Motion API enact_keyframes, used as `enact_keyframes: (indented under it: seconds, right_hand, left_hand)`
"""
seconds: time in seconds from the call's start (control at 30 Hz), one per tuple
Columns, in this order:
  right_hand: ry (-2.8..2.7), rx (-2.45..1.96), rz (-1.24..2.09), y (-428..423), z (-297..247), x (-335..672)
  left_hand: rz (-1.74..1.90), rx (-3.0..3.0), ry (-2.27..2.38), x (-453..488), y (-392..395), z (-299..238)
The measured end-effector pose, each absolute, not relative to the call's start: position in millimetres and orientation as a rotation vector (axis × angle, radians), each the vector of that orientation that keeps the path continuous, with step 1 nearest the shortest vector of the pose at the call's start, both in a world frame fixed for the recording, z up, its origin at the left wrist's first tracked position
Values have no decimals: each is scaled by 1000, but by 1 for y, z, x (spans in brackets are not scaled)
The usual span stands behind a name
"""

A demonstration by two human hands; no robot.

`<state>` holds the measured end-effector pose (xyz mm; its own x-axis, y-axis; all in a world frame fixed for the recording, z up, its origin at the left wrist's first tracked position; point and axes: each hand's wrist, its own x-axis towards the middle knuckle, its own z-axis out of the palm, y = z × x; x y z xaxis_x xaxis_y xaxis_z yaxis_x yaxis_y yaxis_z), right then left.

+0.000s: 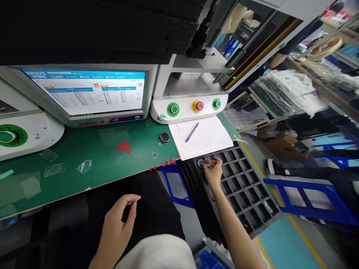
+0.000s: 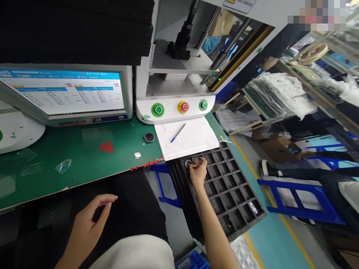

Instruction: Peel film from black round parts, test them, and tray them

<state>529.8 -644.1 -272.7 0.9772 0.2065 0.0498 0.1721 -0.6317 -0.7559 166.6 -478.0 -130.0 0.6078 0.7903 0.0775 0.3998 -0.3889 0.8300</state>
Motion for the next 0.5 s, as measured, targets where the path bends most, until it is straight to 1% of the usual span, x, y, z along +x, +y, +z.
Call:
enact_keyframes:
  seconds: [0.37, 0.5]
  right_hand:
    - [-250, -2427, 115, -641, -266, 545]
    - [-261, -2468, 84, -641, -265, 548]
  left_hand:
    - [577, 2013, 925, 170, -478, -133]
    - [559, 2011, 935, 168, -478, -134]
